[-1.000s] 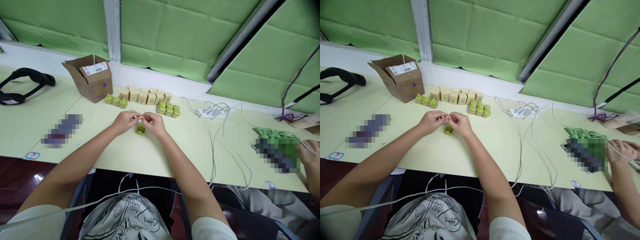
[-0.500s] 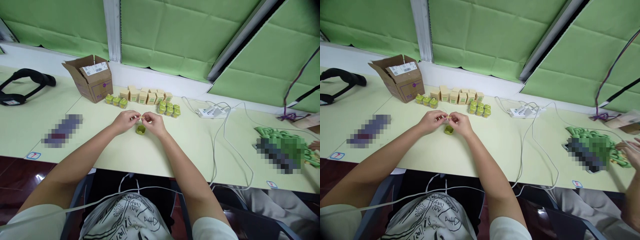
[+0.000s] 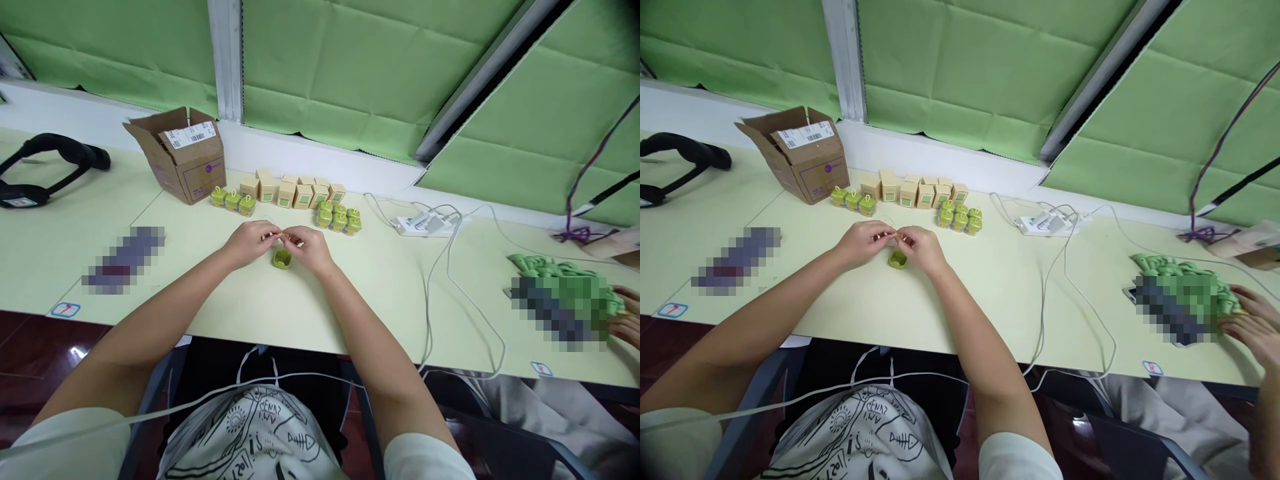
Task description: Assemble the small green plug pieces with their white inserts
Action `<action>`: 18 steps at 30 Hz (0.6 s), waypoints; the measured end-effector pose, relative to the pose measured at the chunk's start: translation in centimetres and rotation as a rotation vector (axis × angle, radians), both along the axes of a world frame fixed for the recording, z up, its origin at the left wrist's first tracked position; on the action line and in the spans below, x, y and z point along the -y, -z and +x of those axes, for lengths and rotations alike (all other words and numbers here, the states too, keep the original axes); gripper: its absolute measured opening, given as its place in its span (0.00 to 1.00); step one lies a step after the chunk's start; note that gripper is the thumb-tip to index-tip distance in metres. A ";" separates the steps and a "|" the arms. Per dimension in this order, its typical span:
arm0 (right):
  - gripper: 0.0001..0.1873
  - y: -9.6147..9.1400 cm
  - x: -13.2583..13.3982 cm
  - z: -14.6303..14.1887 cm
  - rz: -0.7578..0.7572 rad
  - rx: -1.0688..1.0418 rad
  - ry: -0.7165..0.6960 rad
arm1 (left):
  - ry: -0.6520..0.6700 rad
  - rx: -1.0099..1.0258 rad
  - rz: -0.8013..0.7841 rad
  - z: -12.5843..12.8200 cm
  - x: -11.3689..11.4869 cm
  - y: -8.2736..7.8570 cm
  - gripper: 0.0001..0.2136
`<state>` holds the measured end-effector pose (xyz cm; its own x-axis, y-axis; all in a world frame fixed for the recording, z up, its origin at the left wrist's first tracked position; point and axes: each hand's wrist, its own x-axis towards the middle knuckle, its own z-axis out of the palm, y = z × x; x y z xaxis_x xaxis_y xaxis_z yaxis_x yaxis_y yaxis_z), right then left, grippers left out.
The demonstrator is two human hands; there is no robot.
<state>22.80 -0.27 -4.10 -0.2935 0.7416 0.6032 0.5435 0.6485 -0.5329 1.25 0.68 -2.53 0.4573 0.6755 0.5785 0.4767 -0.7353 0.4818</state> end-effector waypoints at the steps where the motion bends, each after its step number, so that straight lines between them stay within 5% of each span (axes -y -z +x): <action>1: 0.10 0.0 0.0 0.0 0.011 0.016 0.000 | -0.001 -0.004 0.002 0.0 0.0 0.0 0.11; 18: 0.10 -0.5 0.1 0.0 0.044 0.064 0.027 | -0.045 -0.061 0.010 0.0 0.3 -0.3 0.11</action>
